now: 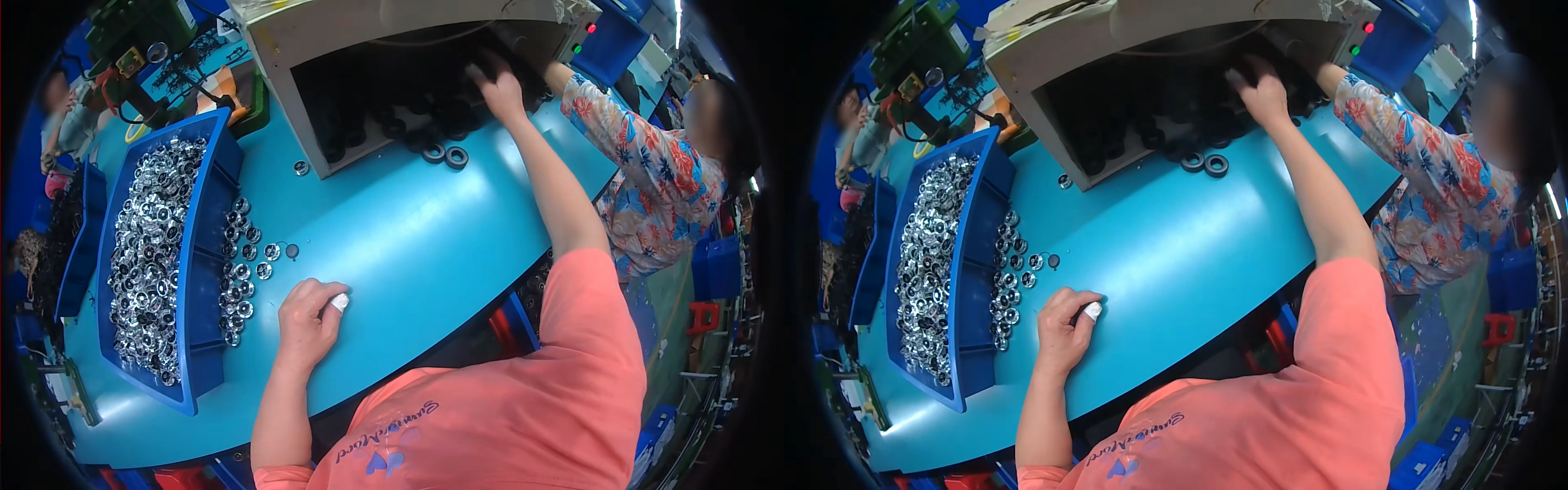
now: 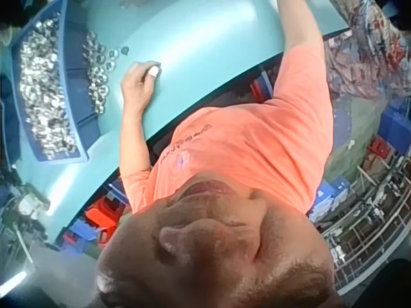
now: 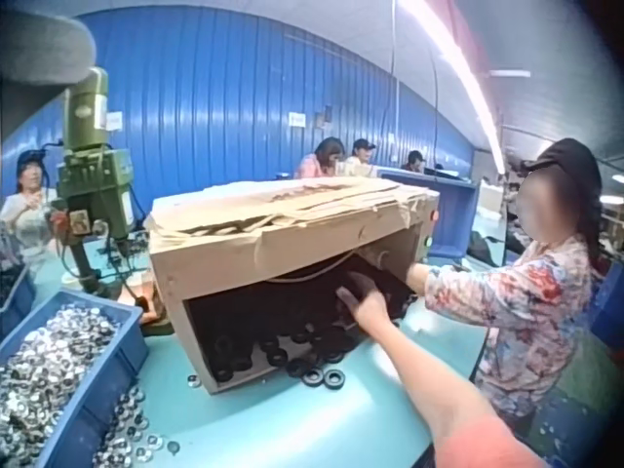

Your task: Assembling small plastic and metal components at a factory workbench.

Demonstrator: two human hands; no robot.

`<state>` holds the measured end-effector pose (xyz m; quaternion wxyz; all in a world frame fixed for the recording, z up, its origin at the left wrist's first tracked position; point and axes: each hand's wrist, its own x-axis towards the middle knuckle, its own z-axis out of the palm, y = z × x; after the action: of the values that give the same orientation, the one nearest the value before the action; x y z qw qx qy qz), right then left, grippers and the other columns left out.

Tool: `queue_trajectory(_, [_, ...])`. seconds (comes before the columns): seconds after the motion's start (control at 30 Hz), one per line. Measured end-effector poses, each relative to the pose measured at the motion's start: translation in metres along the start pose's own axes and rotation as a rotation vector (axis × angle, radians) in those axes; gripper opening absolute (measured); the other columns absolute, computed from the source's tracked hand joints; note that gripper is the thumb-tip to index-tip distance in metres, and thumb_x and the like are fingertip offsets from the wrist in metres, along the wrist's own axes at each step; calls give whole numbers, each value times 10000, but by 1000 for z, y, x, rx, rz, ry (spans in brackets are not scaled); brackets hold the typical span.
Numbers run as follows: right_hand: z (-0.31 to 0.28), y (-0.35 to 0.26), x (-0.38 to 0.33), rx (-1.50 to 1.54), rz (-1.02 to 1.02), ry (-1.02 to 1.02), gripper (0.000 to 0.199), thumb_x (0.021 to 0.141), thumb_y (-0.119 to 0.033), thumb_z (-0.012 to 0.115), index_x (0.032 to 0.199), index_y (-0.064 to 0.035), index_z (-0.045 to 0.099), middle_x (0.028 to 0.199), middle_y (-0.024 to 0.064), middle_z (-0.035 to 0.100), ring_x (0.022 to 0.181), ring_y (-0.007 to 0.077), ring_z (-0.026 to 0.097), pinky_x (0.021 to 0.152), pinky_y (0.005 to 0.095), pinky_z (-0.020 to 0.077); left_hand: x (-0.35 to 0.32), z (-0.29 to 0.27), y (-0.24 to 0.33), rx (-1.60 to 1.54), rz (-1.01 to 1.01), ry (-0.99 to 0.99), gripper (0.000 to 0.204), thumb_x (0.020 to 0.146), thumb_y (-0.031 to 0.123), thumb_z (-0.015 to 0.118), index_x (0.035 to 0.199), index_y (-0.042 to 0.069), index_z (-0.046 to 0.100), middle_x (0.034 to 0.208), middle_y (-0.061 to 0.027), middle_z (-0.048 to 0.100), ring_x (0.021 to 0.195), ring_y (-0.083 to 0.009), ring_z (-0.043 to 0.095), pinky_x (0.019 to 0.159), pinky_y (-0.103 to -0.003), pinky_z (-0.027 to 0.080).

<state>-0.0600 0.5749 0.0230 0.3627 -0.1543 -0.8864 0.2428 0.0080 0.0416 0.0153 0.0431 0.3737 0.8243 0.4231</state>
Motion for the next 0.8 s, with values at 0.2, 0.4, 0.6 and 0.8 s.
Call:
queue_trajectory(0.2, [-5,-72,-106,-387,-271,-434,1080,695,-666,745,1578,-202,331,1530,214,389,1359,475,379,1156,529,274,-3,4,0,64,58,4,141,801,-1,686,918,65,729,735,-85,573,703,-267,574,625,-381,445])
queue_trajectory(0.4, [4,-85,-100,-496,-236,-362,716,799,-545,734,1430,-265,542,1489,86,464,1281,396,439,1031,468,483,-3,2,-1,74,83,11,161,786,-8,684,919,70,730,733,-86,569,716,-269,572,632,-385,444])
queue_trajectory(0.6, [29,-61,-83,-393,-378,-145,487,823,-409,724,1280,-252,661,1388,125,525,1207,399,527,974,463,535,-4,2,-3,79,87,12,169,780,-4,690,922,76,734,728,-84,571,714,-271,571,635,-388,449])
queue_trajectory(0.8, [52,-77,-27,-397,-208,-142,403,891,-463,670,1118,-139,746,1202,165,647,1076,374,638,940,461,536,-5,0,1,86,48,19,156,778,9,702,907,90,737,731,-85,580,719,-284,589,658,-411,478])
